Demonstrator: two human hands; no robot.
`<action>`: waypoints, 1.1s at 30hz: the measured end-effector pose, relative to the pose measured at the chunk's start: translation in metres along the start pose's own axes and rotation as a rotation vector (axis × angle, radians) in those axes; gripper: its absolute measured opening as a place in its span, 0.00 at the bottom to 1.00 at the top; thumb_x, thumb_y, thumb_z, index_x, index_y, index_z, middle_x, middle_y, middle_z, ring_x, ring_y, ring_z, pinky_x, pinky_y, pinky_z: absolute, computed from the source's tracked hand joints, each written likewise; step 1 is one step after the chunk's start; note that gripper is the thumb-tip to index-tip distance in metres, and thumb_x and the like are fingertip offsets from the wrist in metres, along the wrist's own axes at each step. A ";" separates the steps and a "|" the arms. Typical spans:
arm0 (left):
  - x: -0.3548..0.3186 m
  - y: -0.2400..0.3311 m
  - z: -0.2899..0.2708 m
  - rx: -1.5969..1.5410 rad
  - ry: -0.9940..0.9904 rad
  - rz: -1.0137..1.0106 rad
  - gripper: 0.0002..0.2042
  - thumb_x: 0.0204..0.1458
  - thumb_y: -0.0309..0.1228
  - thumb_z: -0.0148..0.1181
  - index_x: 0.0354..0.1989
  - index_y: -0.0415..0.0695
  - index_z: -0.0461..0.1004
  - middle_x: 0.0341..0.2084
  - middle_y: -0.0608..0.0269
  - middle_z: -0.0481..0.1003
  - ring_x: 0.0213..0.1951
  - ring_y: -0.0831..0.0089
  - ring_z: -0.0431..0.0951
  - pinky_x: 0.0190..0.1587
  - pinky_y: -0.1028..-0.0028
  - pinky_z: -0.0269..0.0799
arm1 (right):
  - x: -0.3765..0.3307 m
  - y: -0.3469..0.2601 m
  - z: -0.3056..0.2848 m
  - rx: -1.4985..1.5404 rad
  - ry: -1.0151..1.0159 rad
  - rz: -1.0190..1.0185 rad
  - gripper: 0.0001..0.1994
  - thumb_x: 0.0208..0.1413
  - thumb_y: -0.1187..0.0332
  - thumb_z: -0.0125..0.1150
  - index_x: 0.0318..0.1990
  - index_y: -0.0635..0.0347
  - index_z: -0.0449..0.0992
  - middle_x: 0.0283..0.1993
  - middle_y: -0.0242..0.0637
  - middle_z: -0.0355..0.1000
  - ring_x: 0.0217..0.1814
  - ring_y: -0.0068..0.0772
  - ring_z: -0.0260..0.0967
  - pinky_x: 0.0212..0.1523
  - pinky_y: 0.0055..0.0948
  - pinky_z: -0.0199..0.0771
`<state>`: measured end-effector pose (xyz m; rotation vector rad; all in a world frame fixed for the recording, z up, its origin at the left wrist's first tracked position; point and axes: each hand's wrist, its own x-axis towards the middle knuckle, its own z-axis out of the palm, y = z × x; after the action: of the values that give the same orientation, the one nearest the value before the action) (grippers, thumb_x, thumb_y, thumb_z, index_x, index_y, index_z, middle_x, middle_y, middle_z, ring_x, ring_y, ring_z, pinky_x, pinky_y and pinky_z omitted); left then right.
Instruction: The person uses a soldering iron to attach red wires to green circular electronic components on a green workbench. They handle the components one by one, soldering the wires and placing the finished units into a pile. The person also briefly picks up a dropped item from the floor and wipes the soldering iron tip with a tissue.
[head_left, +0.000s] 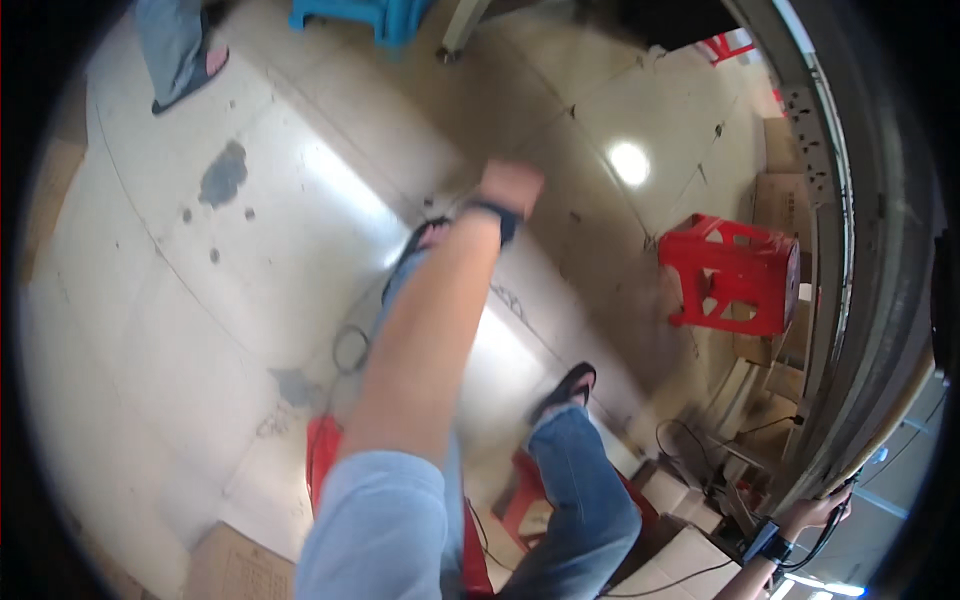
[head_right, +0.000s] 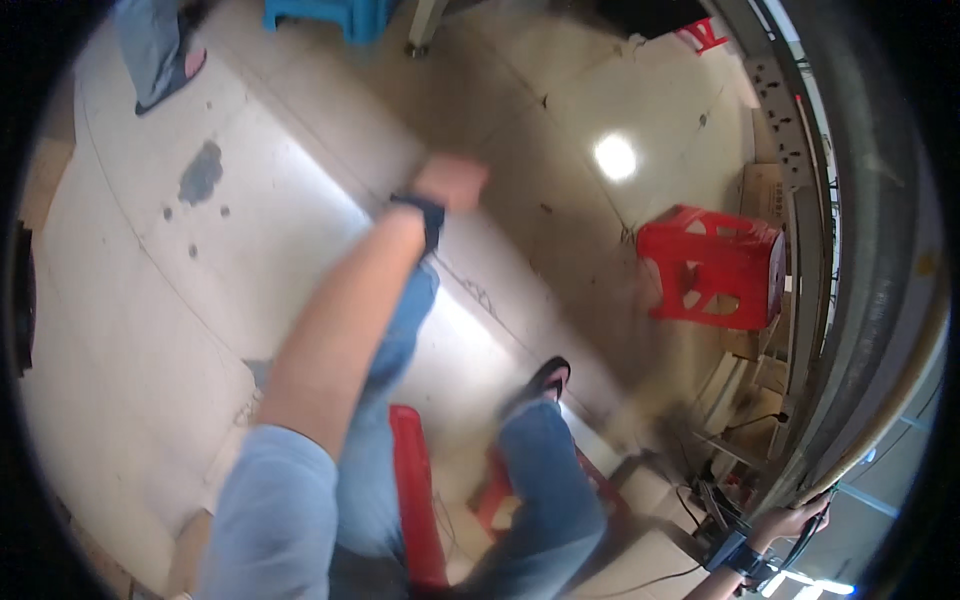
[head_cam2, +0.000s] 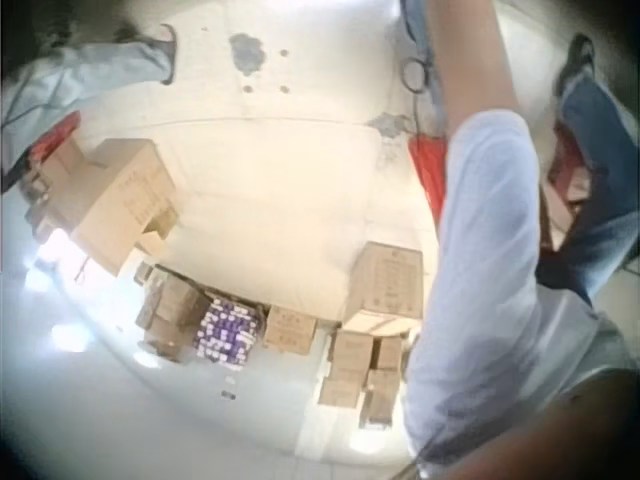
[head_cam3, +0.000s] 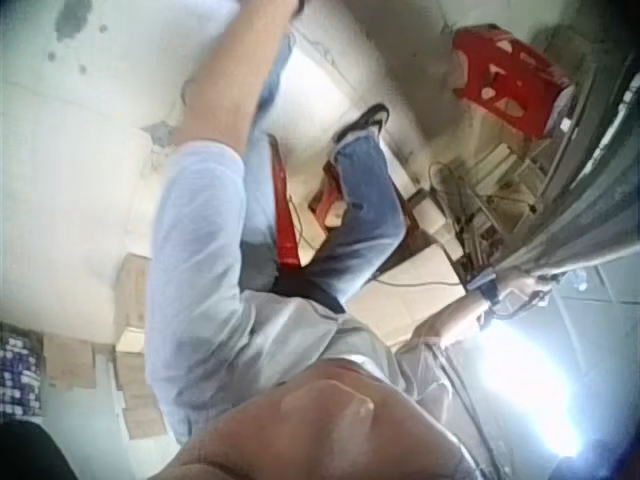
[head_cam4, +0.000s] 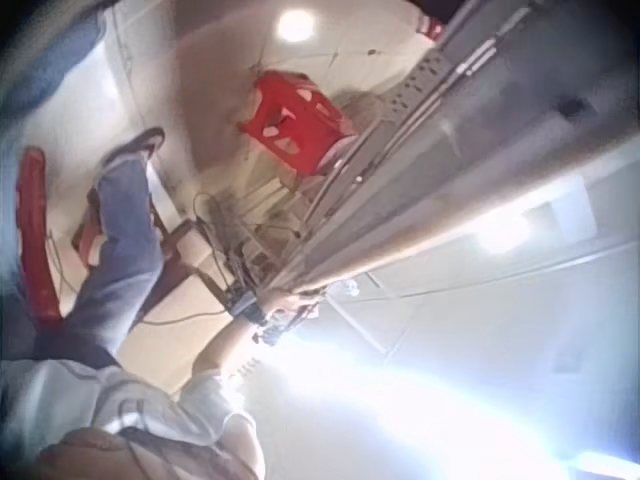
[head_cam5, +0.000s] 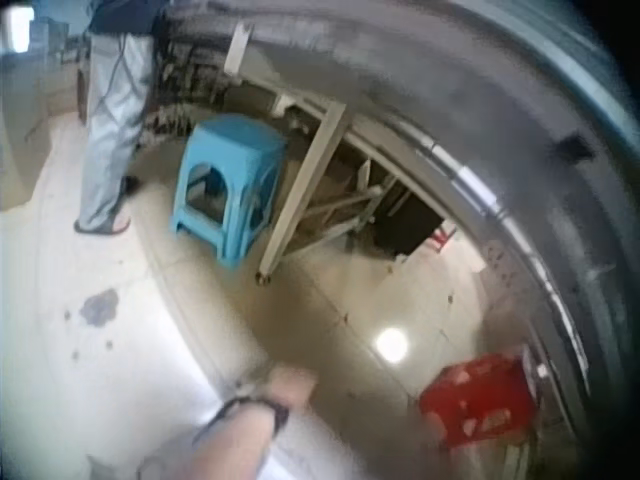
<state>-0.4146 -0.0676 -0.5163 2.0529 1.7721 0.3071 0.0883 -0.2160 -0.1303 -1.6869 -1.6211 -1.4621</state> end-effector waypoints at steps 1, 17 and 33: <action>0.008 -0.012 -0.016 0.125 0.069 -0.044 0.10 0.41 0.27 0.47 0.29 0.49 0.75 0.28 0.61 0.74 0.33 0.66 0.74 0.30 0.67 0.68 | 0.002 -0.003 -0.003 -0.059 -0.018 -0.066 0.19 0.54 0.58 0.39 0.42 0.64 0.67 0.37 0.43 0.59 0.40 0.37 0.59 0.40 0.34 0.58; 0.024 0.094 0.274 -0.312 0.079 -0.258 0.11 0.44 0.28 0.45 0.37 0.49 0.69 0.37 0.65 0.68 0.42 0.71 0.67 0.43 0.68 0.60 | 0.013 0.007 -0.015 -0.270 -0.177 -0.547 0.20 0.51 0.58 0.46 0.42 0.68 0.66 0.40 0.49 0.64 0.42 0.44 0.62 0.42 0.39 0.63; 0.087 0.124 0.419 -0.454 0.127 -0.357 0.13 0.41 0.28 0.46 0.38 0.50 0.70 0.35 0.66 0.68 0.42 0.69 0.65 0.40 0.71 0.63 | 0.019 0.014 -0.013 -0.306 -0.076 -0.365 0.20 0.52 0.59 0.46 0.44 0.69 0.64 0.40 0.49 0.64 0.41 0.42 0.63 0.43 0.38 0.63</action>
<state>-0.1121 -0.0630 -0.8441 1.4050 1.8890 0.6701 0.0912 -0.2211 -0.1041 -1.6789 -1.9020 -1.9267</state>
